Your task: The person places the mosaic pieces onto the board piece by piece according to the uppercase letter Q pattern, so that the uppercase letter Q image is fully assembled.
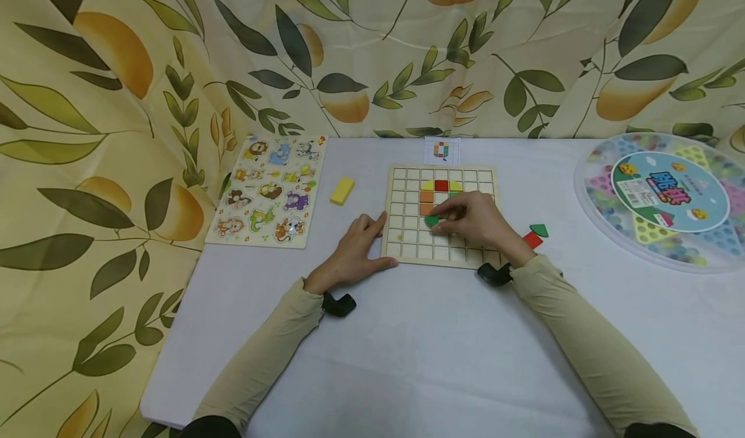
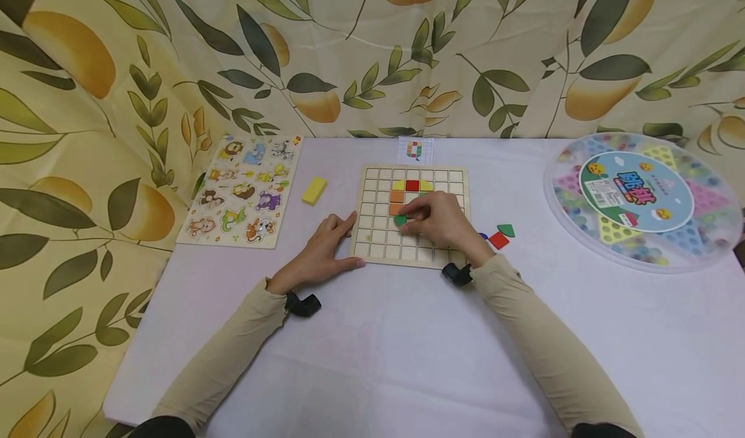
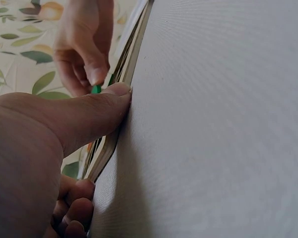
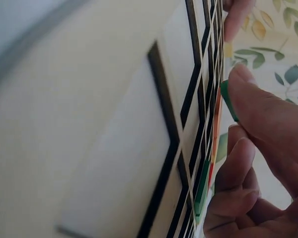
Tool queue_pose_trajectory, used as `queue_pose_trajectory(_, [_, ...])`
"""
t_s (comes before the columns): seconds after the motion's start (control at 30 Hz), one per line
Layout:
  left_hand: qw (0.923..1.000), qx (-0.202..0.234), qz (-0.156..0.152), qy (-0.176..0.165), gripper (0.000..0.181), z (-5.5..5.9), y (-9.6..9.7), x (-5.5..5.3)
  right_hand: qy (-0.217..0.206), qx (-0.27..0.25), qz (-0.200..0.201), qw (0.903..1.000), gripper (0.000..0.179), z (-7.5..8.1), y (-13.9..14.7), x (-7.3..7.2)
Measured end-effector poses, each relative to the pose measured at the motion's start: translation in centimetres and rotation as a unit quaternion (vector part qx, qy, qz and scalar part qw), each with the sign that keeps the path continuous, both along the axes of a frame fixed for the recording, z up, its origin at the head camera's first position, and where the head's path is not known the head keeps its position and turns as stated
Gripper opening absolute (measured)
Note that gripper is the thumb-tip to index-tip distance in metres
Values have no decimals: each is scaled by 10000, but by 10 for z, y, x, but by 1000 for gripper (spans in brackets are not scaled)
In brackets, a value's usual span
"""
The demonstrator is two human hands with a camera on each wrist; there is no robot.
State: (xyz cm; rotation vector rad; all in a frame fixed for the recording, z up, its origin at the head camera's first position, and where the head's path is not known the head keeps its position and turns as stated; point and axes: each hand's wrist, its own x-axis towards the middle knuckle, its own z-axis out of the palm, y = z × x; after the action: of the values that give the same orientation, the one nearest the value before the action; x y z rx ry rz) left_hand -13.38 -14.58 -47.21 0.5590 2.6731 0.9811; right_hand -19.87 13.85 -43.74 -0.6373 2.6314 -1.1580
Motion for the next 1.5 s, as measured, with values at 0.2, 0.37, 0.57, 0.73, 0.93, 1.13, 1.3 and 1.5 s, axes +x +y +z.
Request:
queue_pose_trajectory(0.2, [10000,-19,-17,41,103,0,0,0,-67,109,67,9999,28,1,-5,1])
queue_pose_trajectory(0.37, [10000,-8,-29,27,103,0,-1,0,-65,170,132,9997,29,0,-10,0])
queue_pose_trajectory(0.57, [10000,18,-54,25,103,0,-1,0,-69,264,215,9994,30,-1,-11,0])
queue_pose_trajectory(0.73, [10000,19,-71,57,104,-1,-1,0,39,248,265,9993,28,-1,-12,1])
queue_pose_trajectory(0.93, [10000,28,-50,73,103,-1,0,0,54,324,266,9991,26,-2,-13,-1])
queue_pose_trajectory(1.13, [9999,39,-66,89,103,-2,-1,0,-17,458,209,9987,26,2,-15,-2])
queue_pose_trajectory(1.3, [9998,41,-92,159,102,-1,-1,0,-27,451,214,9987,26,4,-14,-4])
queue_pose_trajectory(1.5, [9998,61,-106,158,102,-2,-2,-1,1,428,294,9987,21,2,-14,-6])
